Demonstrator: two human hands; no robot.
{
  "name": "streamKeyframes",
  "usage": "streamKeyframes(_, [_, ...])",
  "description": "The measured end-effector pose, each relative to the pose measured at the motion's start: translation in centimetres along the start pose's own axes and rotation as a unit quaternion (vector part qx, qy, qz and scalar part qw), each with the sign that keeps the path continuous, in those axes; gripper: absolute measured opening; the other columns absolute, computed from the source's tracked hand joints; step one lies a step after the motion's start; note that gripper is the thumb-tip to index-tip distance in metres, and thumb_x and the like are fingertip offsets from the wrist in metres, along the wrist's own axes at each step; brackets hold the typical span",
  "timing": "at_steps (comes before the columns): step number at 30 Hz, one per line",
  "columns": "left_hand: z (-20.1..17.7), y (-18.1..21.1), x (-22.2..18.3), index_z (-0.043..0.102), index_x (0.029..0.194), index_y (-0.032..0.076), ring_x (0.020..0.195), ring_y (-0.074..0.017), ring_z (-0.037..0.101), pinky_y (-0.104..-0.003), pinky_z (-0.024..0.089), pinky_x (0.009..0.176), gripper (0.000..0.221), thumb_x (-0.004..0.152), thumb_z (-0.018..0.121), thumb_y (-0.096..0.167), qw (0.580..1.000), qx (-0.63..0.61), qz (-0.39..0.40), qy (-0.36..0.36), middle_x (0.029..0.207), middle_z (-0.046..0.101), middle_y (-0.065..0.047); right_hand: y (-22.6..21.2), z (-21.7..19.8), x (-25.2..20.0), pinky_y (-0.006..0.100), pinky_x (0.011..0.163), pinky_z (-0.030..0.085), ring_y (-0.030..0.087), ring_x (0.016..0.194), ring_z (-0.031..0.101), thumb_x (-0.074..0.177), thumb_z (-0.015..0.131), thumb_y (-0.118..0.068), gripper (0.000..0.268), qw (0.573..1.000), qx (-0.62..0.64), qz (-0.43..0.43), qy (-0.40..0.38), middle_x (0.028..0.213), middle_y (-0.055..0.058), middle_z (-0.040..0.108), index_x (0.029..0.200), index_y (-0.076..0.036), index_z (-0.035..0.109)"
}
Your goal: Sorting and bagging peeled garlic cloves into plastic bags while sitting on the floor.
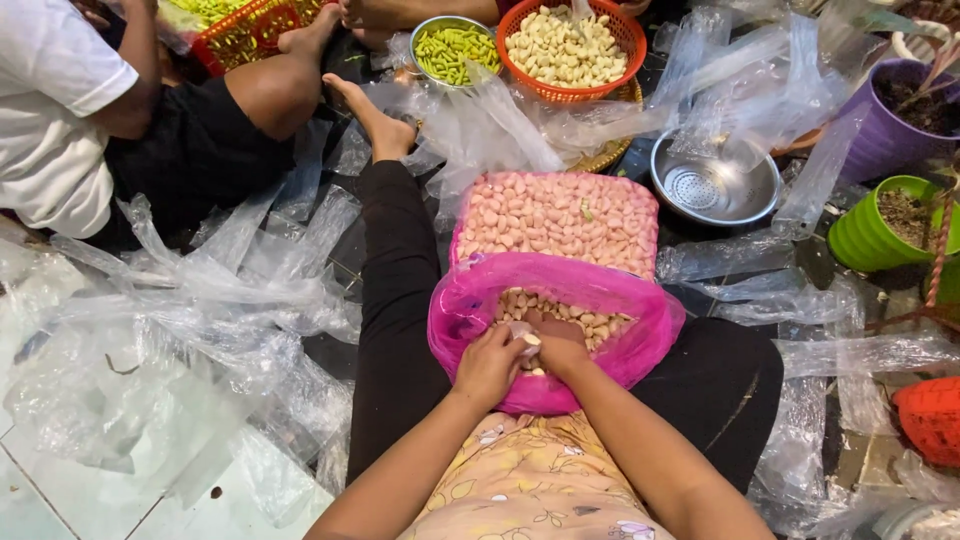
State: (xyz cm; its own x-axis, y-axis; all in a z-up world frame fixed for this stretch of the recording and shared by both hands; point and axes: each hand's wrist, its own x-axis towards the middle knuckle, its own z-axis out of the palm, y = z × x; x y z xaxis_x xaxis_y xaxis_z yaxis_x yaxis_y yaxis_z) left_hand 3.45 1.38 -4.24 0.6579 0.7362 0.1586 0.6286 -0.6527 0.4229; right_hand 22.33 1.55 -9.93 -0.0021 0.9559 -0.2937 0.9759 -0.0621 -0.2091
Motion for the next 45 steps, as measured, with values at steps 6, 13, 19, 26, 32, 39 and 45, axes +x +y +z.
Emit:
streamKeyframes(6, [-1.2,0.3,-0.1,0.069,0.107,0.018,0.123,-0.0384,0.058,-0.047,0.05,0.105,0.02,0.087,0.07,0.015,0.984,-0.088,0.078,0.134,0.127,0.057,-0.011,-3.9,-9.9,-5.5,0.054,0.087,0.057,0.04,0.105,0.072,0.094,0.058,-0.058,0.05,0.951,0.248,0.176,0.055,0.105,0.018,0.076,0.117,-0.017,0.073])
streamKeyframes(13, [1.0,-0.4,0.4,0.071,0.108,0.023,0.125,-0.0307,0.056,-0.041,0.061,0.087,0.019,0.091,0.063,0.022,0.998,-0.043,0.028,-0.027,0.126,0.053,-0.004,4.0,-3.2,-1.7,0.029,0.031,0.051,0.025,0.049,0.063,0.094,0.07,-0.031,0.038,0.559,0.812,0.166,0.012,0.088,0.013,0.067,0.124,-0.007,0.068])
streamKeyframes(19, [0.7,-0.3,0.2,0.071,0.114,0.019,0.132,-0.0397,0.052,-0.05,0.044,0.111,0.023,0.092,0.067,0.017,0.975,-0.106,0.123,0.15,0.133,0.054,-0.012,4.7,-1.6,-0.2,0.03,0.036,0.056,0.027,0.055,0.073,0.089,0.073,-0.031,0.026,0.453,0.872,0.174,-0.07,0.07,0.013,0.072,0.089,-0.004,0.072])
streamKeyframes(26, [2.7,-1.5,1.4,0.068,0.116,0.015,0.133,-0.035,0.053,-0.046,0.058,0.095,0.022,0.094,0.064,0.02,0.997,-0.071,0.028,-0.009,0.132,0.056,-0.009,6.9,-0.1,0.6,0.03,0.04,0.058,0.028,0.063,0.074,0.088,0.069,-0.032,0.03,0.445,0.884,0.137,-0.031,0.078,0.015,0.073,0.095,-0.004,0.07])
streamKeyframes(32, [0.0,0.4,-0.5,0.069,0.111,0.017,0.139,-0.0405,0.048,-0.053,0.06,0.091,0.02,0.092,0.067,0.019,0.996,-0.081,-0.003,-0.039,0.151,0.044,-0.009,4.0,-1.6,-2.0,0.03,0.045,0.056,0.027,0.069,0.071,0.085,0.066,-0.035,0.033,0.4,0.906,0.14,-0.015,0.081,0.012,0.071,0.094,-0.004,0.07])
streamKeyframes(39, [2.1,-0.5,-0.1,0.064,0.117,0.027,0.137,-0.0296,0.05,-0.045,0.06,0.086,0.019,0.099,0.059,0.03,0.999,-0.041,0.019,-0.017,0.137,0.054,-0.002,-1.4,-6.5,-1.9,0.035,0.057,0.057,0.03,0.081,0.068,0.075,0.068,-0.038,0.028,0.37,0.919,0.114,0.079,0.079,0.009,0.07,0.07,-0.012,0.062])
streamKeyframes(45, [2.0,-0.7,0.1,0.07,0.11,0.023,0.138,-0.033,0.05,-0.044,0.06,0.084,0.016,0.096,0.061,0.026,0.998,-0.059,0.034,-0.004,0.142,0.053,-0.005,-1.7,-4.8,-0.2,0.038,0.06,0.061,0.029,0.078,0.069,0.079,0.066,-0.037,0.028,0.4,0.902,0.106,0.127,0.076,0.009,0.069,0.066,-0.015,0.055])
